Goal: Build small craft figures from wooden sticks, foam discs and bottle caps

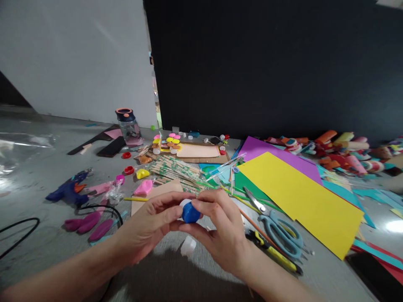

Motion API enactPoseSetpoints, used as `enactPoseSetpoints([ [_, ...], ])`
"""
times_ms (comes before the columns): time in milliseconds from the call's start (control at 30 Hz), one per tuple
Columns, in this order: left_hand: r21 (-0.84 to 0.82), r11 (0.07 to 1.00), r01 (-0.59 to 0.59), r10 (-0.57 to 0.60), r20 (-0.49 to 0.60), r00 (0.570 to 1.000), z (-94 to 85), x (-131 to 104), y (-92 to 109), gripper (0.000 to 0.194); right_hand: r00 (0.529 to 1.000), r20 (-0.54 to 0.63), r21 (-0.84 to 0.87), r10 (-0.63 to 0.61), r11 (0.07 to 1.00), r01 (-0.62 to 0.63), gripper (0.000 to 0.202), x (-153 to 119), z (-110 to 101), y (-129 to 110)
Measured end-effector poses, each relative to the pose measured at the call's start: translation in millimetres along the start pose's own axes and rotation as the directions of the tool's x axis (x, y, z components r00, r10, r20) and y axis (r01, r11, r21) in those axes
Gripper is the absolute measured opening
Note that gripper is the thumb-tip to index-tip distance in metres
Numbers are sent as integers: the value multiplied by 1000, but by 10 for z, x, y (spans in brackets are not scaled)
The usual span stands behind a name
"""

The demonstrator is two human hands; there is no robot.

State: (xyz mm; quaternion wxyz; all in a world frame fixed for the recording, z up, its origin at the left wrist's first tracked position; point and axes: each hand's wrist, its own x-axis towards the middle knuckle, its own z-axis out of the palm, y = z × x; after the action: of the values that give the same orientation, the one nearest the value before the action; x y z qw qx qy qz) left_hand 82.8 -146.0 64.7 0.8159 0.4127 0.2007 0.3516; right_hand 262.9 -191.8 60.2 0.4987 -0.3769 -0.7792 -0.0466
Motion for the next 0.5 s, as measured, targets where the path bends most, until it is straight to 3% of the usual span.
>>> enactPoseSetpoints([
  [133, 38, 999, 7, -6, -18, 1000, -113, 95, -23, 27, 989, 107, -19, 97, 995, -95, 29, -2, 89, 82],
  [233, 215, 975, -60, 65, -15, 998, -219, 169, -57, 26, 963, 201, -5, 178, 984, -181, 33, 16, 81, 125],
  [367, 587, 795, -150, 228, -60, 972, -450, 298, -163, 29, 946, 141, 11, 292, 955, -296, 9, 144, -126, 108],
  [500, 796, 598, -98, 215, -41, 976, -657, 368, -315, 33, 912, 143, 154, 384, 902, -404, 19, 273, -530, -85],
])
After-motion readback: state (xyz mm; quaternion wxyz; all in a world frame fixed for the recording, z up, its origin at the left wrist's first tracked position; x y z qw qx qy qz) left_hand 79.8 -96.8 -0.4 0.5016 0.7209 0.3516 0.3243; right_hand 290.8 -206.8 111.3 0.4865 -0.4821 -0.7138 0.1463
